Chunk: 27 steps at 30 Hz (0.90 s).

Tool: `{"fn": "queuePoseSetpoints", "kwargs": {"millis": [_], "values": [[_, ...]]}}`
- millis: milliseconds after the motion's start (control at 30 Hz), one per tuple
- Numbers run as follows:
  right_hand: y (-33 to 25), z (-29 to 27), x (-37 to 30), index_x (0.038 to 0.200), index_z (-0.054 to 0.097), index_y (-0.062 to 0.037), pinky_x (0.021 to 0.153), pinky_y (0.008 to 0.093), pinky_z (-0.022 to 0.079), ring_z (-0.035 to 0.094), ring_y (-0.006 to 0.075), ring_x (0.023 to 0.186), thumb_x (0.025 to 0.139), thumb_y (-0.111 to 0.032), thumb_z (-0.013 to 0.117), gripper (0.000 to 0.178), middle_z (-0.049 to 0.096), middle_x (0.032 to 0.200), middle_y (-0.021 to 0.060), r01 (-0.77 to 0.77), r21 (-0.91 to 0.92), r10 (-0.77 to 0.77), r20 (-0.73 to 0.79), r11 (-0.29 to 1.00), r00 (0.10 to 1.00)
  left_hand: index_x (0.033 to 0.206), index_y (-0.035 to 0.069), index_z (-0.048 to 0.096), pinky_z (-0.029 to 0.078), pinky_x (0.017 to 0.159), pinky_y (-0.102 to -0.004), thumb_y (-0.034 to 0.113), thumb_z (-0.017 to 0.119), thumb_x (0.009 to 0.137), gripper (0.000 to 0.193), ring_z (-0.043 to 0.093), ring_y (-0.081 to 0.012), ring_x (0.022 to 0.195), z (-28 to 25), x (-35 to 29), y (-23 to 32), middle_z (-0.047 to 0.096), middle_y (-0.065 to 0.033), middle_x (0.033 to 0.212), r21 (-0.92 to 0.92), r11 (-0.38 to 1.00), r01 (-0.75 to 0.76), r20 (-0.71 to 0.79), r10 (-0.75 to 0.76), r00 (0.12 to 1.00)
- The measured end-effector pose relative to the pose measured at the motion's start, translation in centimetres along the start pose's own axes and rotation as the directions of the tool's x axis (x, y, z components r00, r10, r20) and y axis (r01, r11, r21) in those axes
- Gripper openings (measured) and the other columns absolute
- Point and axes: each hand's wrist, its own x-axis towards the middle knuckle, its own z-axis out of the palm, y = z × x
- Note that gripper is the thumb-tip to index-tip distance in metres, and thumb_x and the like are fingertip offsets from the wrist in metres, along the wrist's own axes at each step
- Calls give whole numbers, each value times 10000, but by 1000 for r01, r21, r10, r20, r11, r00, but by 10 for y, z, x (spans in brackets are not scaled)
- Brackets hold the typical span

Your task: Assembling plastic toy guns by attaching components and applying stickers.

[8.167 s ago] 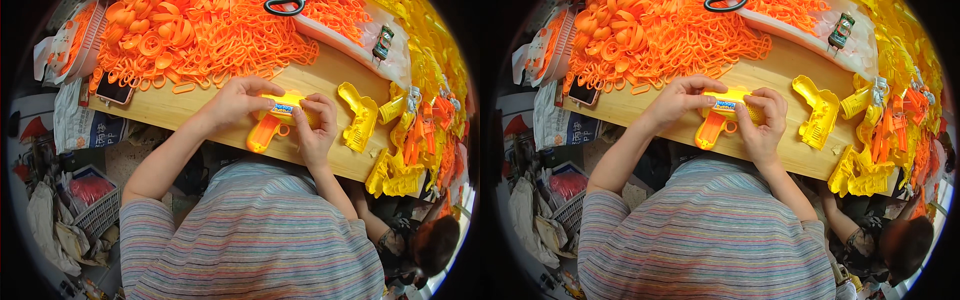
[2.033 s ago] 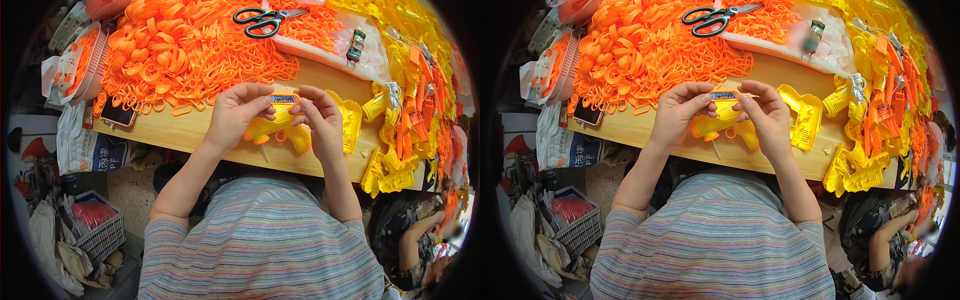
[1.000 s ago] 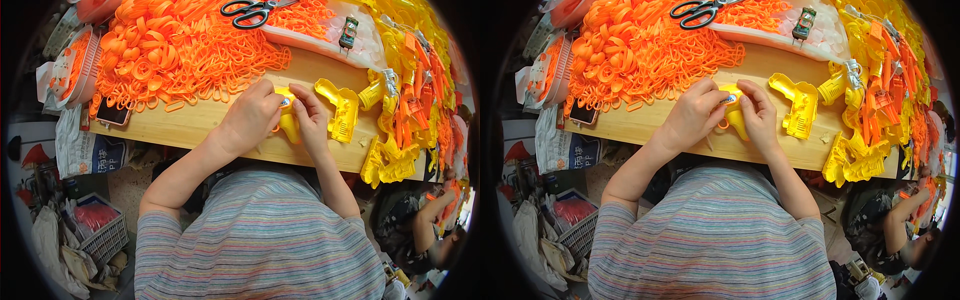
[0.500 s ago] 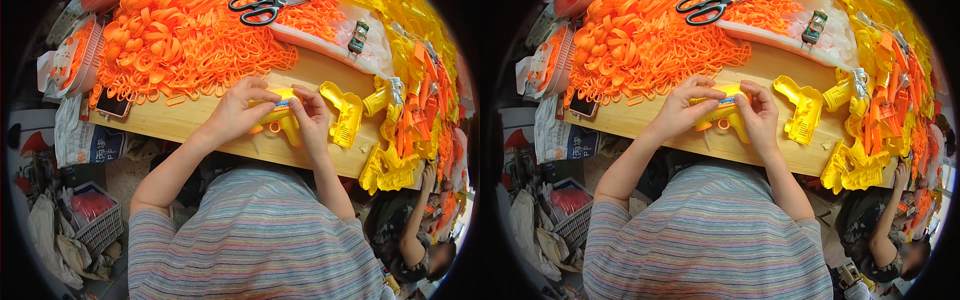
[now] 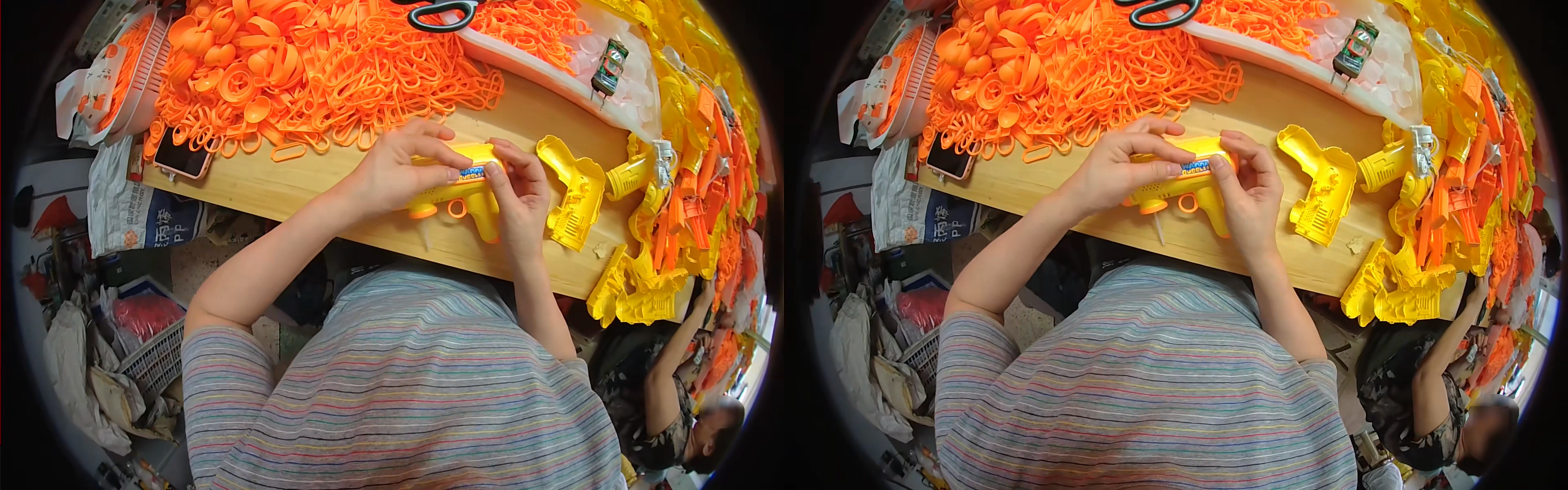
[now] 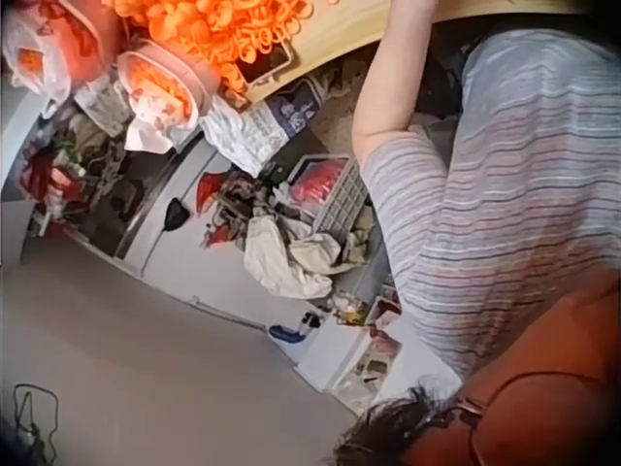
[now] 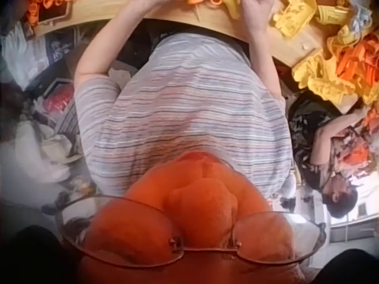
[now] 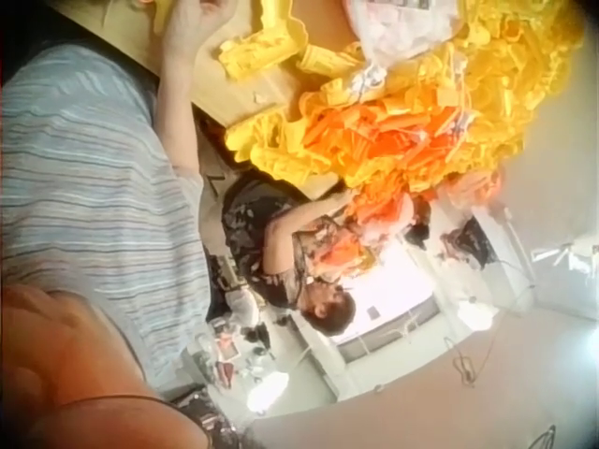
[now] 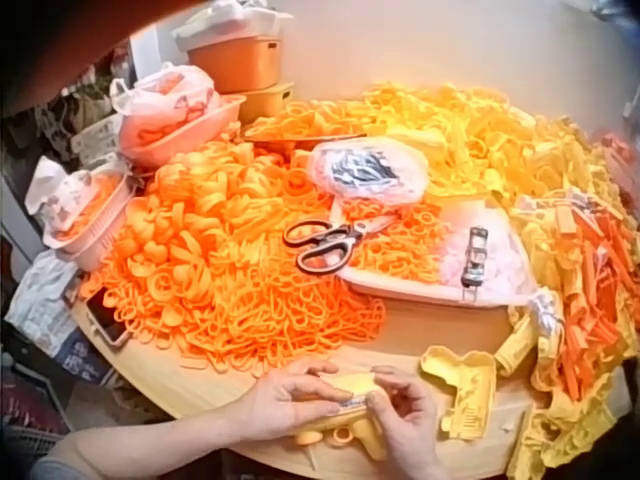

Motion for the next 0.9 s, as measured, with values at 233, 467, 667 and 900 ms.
{"fn": "queuePoseSetpoints", "kwargs": {"millis": [233, 467, 667, 900], "values": [[0, 4, -5, 1118, 581, -4, 1009, 320, 419, 532, 201, 1169, 897, -10, 627, 226, 554, 1263, 162, 24, -21, -24, -16, 1000, 1000, 1131, 61, 684, 420, 996, -315, 65, 706, 832, 300, 516, -179, 1174, 2, -5, -6, 537, -87, 1246, 66, 992, -108, -13, 109, 994], [0, 4, -3, 1129, 574, -7, 1005, 317, 419, 532, 196, 1160, 899, -19, 629, 236, 547, 1265, 157, 44, -48, -44, 0, 998, 999, 1218, 63, 584, 446, 991, -369, 111, 721, 787, 455, 569, -230, 1131, 0, 4, -5, 579, -121, 1174, -66, 997, -36, -28, 34, 999], [-1, 4, -5, 1127, 573, -6, 984, 300, 432, 554, 177, 1118, 903, -27, 628, 231, 566, 1250, 139, 24, -51, -25, -10, 998, 1000, 1203, 68, 590, 475, 922, -381, 248, 760, 740, 525, 587, -279, 1073, 5, -7, -3, 591, -141, 1111, 168, 981, -95, -91, 111, 990], [-10, -1, -9, 1164, 579, -10, 999, 367, 459, 594, 229, 1121, 980, -135, 520, 230, 617, 1202, 135, -23, 107, 33, -86, 994, 996, 1247, 57, 585, 493, 878, -361, 204, 833, 649, 664, 628, -267, 995, -15, -49, 5, 630, -126, 1081, 557, 786, -266, -40, 346, 938]]}}
